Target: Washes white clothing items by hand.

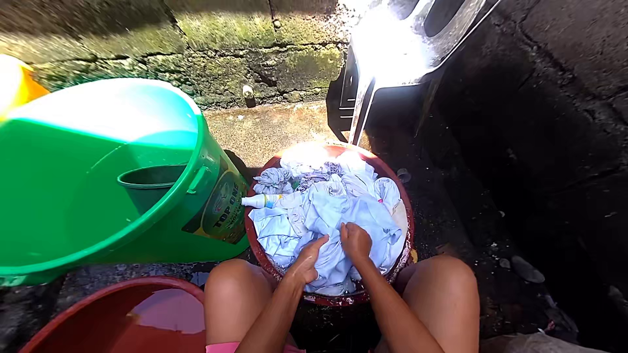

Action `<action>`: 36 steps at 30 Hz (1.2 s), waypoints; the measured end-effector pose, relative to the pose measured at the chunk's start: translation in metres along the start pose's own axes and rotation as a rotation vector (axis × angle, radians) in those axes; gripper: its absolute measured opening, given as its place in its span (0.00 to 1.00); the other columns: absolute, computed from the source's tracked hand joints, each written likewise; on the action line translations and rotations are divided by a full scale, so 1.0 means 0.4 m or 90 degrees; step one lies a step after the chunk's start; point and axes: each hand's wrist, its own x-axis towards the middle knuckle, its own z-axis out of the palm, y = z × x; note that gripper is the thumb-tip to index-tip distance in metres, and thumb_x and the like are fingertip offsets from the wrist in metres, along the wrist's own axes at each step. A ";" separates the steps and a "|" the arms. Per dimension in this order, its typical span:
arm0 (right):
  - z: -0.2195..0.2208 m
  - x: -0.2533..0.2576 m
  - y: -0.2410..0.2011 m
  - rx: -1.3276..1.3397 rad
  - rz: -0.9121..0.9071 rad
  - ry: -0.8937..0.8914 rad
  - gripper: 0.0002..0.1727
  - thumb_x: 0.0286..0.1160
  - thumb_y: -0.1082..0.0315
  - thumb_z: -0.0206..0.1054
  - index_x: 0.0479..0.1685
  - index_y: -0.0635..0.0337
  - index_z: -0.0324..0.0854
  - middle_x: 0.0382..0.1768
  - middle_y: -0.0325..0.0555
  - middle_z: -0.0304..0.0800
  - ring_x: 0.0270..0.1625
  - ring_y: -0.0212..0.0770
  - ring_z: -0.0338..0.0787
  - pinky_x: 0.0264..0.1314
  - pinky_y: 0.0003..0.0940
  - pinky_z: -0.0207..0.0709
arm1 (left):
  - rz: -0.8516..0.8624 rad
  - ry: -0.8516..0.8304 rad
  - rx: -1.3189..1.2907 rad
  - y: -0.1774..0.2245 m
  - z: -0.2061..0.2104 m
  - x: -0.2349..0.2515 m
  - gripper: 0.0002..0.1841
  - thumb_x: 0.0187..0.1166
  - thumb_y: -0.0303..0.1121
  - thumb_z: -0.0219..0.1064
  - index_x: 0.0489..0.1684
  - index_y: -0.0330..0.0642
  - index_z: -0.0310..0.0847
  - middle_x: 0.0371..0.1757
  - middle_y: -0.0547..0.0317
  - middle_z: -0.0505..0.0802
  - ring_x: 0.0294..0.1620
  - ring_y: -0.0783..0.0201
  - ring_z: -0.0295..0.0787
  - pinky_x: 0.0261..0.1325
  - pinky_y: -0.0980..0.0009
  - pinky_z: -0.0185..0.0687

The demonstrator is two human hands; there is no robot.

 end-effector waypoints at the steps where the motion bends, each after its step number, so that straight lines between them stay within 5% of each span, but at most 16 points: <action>1: -0.037 0.032 0.048 -0.036 0.074 -0.104 0.27 0.93 0.54 0.50 0.51 0.69 0.88 0.57 0.65 0.91 0.68 0.63 0.86 0.71 0.67 0.70 | 0.067 -0.015 0.238 0.015 -0.024 0.005 0.20 0.94 0.40 0.52 0.67 0.31 0.77 0.57 0.44 0.90 0.58 0.58 0.88 0.65 0.59 0.82; 3: -0.064 0.052 0.109 -0.073 0.127 -0.290 0.27 0.92 0.52 0.54 0.67 0.67 0.82 0.73 0.68 0.80 0.82 0.71 0.71 0.79 0.77 0.56 | 0.083 -0.062 0.687 0.024 -0.072 0.029 0.25 0.87 0.42 0.65 0.76 0.35 0.76 0.76 0.41 0.82 0.80 0.48 0.75 0.81 0.43 0.66; 4: -0.057 0.039 0.113 -0.101 0.129 -0.358 0.27 0.88 0.52 0.59 0.74 0.65 0.78 0.81 0.69 0.72 0.86 0.74 0.63 0.79 0.82 0.51 | 0.028 -0.090 0.858 0.008 -0.081 0.046 0.34 0.81 0.48 0.70 0.85 0.44 0.70 0.89 0.44 0.68 0.92 0.41 0.55 0.84 0.30 0.50; 6: -0.011 -0.012 0.097 -0.188 0.154 -0.453 0.43 0.78 0.51 0.69 0.92 0.53 0.58 0.96 0.64 0.34 0.93 0.78 0.34 0.77 0.93 0.37 | -0.116 -0.134 1.059 -0.068 -0.075 0.085 0.48 0.75 0.58 0.72 0.97 0.65 0.48 0.98 0.47 0.33 0.94 0.29 0.15 0.77 0.12 0.21; 8: 0.055 -0.049 0.105 -0.235 0.170 -0.433 0.55 0.70 0.51 0.75 0.97 0.52 0.46 0.95 0.62 0.14 0.93 0.79 0.18 0.74 0.97 0.28 | -0.162 -0.124 1.123 -0.151 -0.064 0.126 0.51 0.73 0.62 0.70 0.97 0.71 0.41 0.96 0.44 0.25 0.91 0.25 0.06 0.73 0.10 0.14; 11: 0.120 -0.051 0.143 -0.258 0.166 -0.367 0.52 0.75 0.50 0.71 0.97 0.53 0.46 0.95 0.60 0.12 0.93 0.74 0.14 0.79 0.91 0.21 | -0.184 -0.082 1.132 -0.211 -0.050 0.174 0.48 0.75 0.61 0.68 0.97 0.66 0.46 0.97 0.41 0.30 0.92 0.25 0.08 0.75 0.11 0.14; 14: 0.165 -0.032 0.173 -0.286 0.142 -0.347 0.47 0.81 0.50 0.64 0.97 0.55 0.46 0.95 0.65 0.18 0.94 0.76 0.23 0.80 0.90 0.22 | -0.196 -0.057 1.122 -0.244 -0.048 0.206 0.44 0.79 0.55 0.65 0.97 0.62 0.48 0.97 0.39 0.34 0.93 0.27 0.13 0.78 0.13 0.15; 17: 0.198 -0.014 0.187 -0.273 0.162 -0.370 0.44 0.84 0.51 0.61 0.97 0.55 0.46 0.96 0.65 0.27 0.95 0.73 0.29 0.84 0.85 0.19 | -0.208 -0.045 1.101 -0.277 -0.048 0.230 0.43 0.83 0.46 0.64 0.97 0.45 0.44 0.96 0.35 0.37 0.94 0.27 0.18 0.82 0.17 0.26; 19: 0.224 -0.012 0.201 -0.252 0.177 -0.371 0.44 0.85 0.50 0.61 0.95 0.62 0.48 0.96 0.66 0.33 0.96 0.70 0.32 0.90 0.77 0.23 | -0.207 -0.024 1.068 -0.303 -0.053 0.242 0.41 0.87 0.42 0.60 0.96 0.36 0.43 0.96 0.34 0.40 0.94 0.27 0.20 0.85 0.20 0.24; 22: 0.232 -0.020 0.192 -0.222 0.196 -0.368 0.40 0.87 0.58 0.59 0.91 0.72 0.51 0.93 0.69 0.47 0.96 0.64 0.45 0.95 0.61 0.37 | -0.189 0.042 0.993 -0.327 -0.064 0.246 0.37 0.86 0.34 0.61 0.92 0.28 0.48 0.94 0.29 0.46 0.95 0.30 0.36 0.91 0.34 0.38; 24: 0.221 -0.024 0.183 -0.191 0.206 -0.351 0.40 0.86 0.60 0.61 0.91 0.75 0.49 0.92 0.70 0.47 0.96 0.63 0.45 0.96 0.56 0.36 | -0.178 0.057 0.913 -0.333 -0.074 0.233 0.37 0.85 0.35 0.64 0.91 0.28 0.51 0.94 0.30 0.51 0.95 0.34 0.43 0.93 0.44 0.43; 28: 0.224 -0.062 0.196 -0.193 0.206 -0.238 0.40 0.85 0.68 0.58 0.92 0.75 0.44 0.93 0.70 0.44 0.96 0.63 0.45 0.96 0.55 0.40 | -0.328 -0.144 1.011 -0.278 -0.052 0.202 0.30 0.88 0.36 0.60 0.83 0.22 0.63 0.88 0.28 0.66 0.91 0.32 0.55 0.90 0.36 0.47; 31: 0.198 -0.080 0.153 -0.259 0.245 -0.277 0.30 0.85 0.66 0.57 0.84 0.72 0.67 0.88 0.66 0.61 0.91 0.62 0.60 0.89 0.60 0.56 | -0.360 -0.224 1.049 -0.214 -0.019 0.186 0.28 0.87 0.44 0.62 0.73 0.25 0.76 0.80 0.31 0.77 0.85 0.34 0.67 0.84 0.35 0.59; 33: 0.157 -0.076 0.105 -0.161 0.282 -0.316 0.25 0.84 0.62 0.60 0.74 0.69 0.78 0.85 0.64 0.67 0.89 0.63 0.63 0.84 0.67 0.60 | -0.282 -0.299 1.071 -0.194 -0.017 0.216 0.28 0.80 0.48 0.68 0.65 0.29 0.83 0.72 0.31 0.85 0.77 0.33 0.77 0.76 0.31 0.66; 36: 0.028 -0.058 0.016 0.150 0.279 -0.231 0.24 0.93 0.59 0.53 0.69 0.73 0.79 0.71 0.70 0.80 0.76 0.62 0.79 0.79 0.58 0.69 | -0.116 -0.379 0.886 -0.116 -0.025 0.238 0.29 0.70 0.34 0.80 0.68 0.27 0.80 0.66 0.30 0.87 0.71 0.35 0.81 0.76 0.35 0.67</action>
